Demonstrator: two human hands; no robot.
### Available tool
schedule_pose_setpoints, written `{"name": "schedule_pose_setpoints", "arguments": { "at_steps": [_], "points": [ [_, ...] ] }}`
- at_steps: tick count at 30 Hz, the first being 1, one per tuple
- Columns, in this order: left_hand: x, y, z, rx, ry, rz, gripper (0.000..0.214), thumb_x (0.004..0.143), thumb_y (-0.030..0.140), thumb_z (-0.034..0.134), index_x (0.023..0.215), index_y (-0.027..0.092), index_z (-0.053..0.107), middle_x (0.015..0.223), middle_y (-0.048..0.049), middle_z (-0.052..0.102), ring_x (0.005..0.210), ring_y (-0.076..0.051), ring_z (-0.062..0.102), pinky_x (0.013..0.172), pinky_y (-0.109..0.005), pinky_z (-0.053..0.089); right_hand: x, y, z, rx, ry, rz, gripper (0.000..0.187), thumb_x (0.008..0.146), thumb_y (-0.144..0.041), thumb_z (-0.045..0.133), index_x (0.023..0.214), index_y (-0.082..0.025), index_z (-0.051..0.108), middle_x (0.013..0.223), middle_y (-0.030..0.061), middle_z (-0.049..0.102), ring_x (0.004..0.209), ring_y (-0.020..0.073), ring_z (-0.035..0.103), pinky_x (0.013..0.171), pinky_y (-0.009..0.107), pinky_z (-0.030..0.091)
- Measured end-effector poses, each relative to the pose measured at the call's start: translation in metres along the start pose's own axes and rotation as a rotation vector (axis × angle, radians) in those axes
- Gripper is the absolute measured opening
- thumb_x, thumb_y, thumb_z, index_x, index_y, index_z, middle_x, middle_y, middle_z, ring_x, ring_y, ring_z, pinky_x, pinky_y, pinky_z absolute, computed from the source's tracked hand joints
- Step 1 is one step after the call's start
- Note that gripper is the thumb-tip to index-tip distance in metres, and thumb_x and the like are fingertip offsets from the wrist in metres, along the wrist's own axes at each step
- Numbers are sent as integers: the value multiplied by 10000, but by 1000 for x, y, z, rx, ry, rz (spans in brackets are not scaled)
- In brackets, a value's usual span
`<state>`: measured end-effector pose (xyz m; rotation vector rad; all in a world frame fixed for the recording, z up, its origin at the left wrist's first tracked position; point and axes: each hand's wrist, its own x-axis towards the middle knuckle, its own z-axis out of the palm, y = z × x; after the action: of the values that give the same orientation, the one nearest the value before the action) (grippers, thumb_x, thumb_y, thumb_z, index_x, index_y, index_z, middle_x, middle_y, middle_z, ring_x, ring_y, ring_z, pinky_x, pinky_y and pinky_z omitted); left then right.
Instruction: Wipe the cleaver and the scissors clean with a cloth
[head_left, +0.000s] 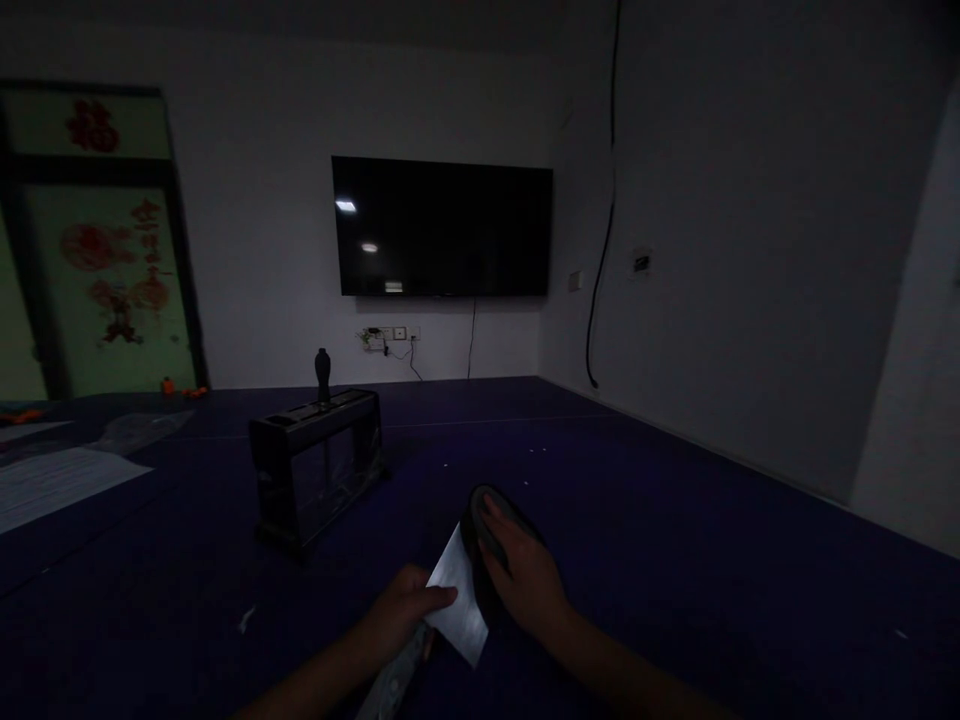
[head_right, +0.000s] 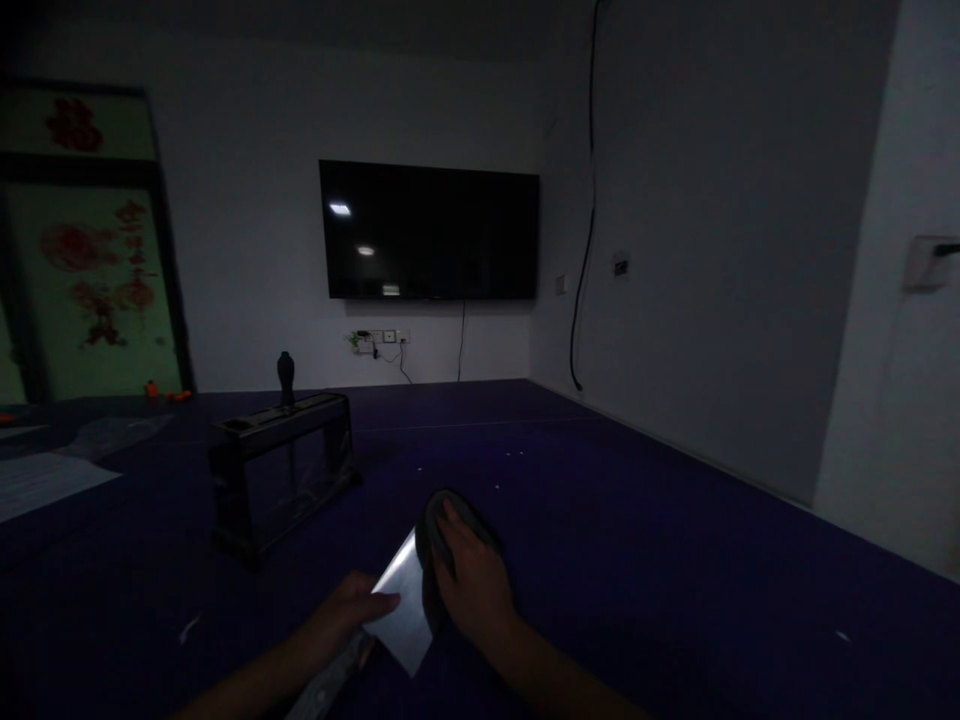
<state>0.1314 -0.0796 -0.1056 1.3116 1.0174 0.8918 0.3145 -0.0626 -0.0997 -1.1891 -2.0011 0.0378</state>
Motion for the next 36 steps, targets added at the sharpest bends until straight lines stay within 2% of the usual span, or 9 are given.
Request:
{"name": "schedule_pose_setpoints", "arguments": {
  "at_steps": [7, 12, 19, 27, 36],
  "points": [
    [-1, 1, 0, -10, -20, 23, 427, 480, 527, 691, 527, 111, 608, 490, -6, 557, 450, -100, 459, 470, -221, 290, -1, 3, 3, 7, 9, -9, 474, 809, -181, 424, 1282, -211, 440, 1377, 55, 375, 1205, 196, 427, 1001, 377, 365],
    [1, -2, -1, 13, -38, 13, 452, 493, 564, 664, 523, 117, 604, 439, 2, 530, 382, -88, 418, 421, -221, 265, -1, 3, 3, 32, 31, -28, 496, 798, -162, 436, 1290, -228, 429, 1367, 49, 391, 1212, 204, 417, 1007, 394, 355],
    [-4, 4, 1, 43, -65, 50, 434, 539, 553, 640, 478, 129, 573, 396, 10, 505, 347, -75, 387, 395, -215, 237, -1, 3, 3, 6, -1, -8, 477, 796, -174, 433, 1273, -203, 452, 1374, 60, 380, 1194, 208, 440, 999, 388, 365],
    [-4, 2, 2, 19, -7, -18, 461, 473, 579, 663, 504, 127, 579, 437, 8, 523, 376, -88, 412, 407, -221, 244, -1, 1, 1, -13, -7, -17, 489, 802, -168, 425, 1288, -220, 432, 1384, 46, 361, 1206, 199, 425, 1003, 382, 360],
    [-1, -2, 0, 49, -33, 27, 501, 494, 620, 635, 501, 122, 573, 425, 10, 499, 381, -83, 395, 424, -224, 252, 0, -1, -1, 2, -31, -17, 475, 803, -170, 427, 1277, -200, 447, 1376, 63, 373, 1208, 199, 423, 999, 377, 363]
  ]
}}
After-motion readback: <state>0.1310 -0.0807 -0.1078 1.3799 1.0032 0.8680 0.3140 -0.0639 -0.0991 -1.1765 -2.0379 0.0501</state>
